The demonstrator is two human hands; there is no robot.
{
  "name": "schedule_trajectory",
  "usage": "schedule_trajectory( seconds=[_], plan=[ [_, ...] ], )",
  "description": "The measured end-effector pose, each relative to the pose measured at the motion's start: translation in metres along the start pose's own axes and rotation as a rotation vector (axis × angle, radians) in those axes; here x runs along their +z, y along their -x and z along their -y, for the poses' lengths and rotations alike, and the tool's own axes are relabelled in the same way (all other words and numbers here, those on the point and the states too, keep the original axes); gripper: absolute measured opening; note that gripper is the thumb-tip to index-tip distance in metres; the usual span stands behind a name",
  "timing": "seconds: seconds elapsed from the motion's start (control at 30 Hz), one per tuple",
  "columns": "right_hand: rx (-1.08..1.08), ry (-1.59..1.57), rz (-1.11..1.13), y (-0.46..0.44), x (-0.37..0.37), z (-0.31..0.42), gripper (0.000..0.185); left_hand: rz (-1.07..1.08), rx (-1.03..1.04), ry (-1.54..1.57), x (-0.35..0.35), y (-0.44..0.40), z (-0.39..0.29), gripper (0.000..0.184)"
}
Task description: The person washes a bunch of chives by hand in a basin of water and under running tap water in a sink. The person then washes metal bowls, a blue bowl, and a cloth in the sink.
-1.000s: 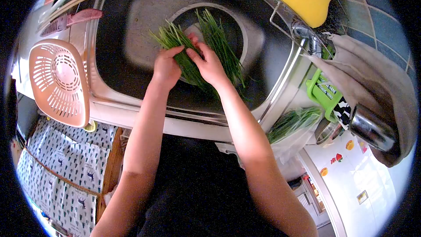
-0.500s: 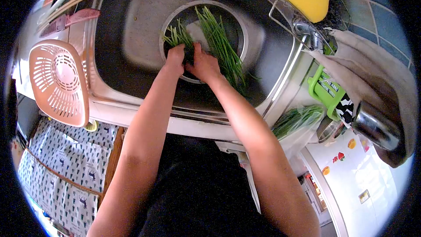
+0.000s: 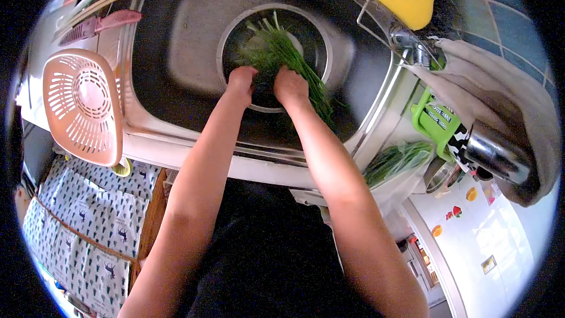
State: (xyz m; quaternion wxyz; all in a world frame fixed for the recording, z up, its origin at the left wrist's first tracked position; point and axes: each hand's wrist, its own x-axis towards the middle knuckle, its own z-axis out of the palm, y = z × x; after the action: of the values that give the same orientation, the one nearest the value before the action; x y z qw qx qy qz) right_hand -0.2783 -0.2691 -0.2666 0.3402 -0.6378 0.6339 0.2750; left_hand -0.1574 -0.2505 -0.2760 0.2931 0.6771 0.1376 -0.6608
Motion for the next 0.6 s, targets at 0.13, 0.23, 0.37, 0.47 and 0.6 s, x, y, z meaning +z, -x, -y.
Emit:
schedule_trajectory(
  seconds=[0.13, 0.23, 0.37, 0.47, 0.6],
  plan=[
    [0.106, -0.043, -0.01, 0.007, 0.021, 0.001, 0.03, 0.054, 0.127, -0.295, -0.007, -0.016, 0.017, 0.018],
    [-0.185, 0.12, 0.389, 0.004, 0.009, 0.0, 0.034, 0.1, -0.008, -0.127, -0.005, -0.011, 0.018, 0.018],
    [-0.185, -0.125, 0.389, 0.038, -0.038, -0.005, 0.038, 0.211, -0.168, 0.084, -0.007, -0.008, 0.024, 0.021],
    [0.001, -0.24, 0.501, 0.077, -0.08, -0.003, 0.053, 0.322, -0.084, 0.114, -0.005, 0.067, -0.001, 0.025],
    [-0.379, -0.355, 0.155, 0.117, -0.089, -0.017, 0.04, 0.549, 0.089, 0.227, -0.006, 0.112, -0.015, 0.025]
  ],
)
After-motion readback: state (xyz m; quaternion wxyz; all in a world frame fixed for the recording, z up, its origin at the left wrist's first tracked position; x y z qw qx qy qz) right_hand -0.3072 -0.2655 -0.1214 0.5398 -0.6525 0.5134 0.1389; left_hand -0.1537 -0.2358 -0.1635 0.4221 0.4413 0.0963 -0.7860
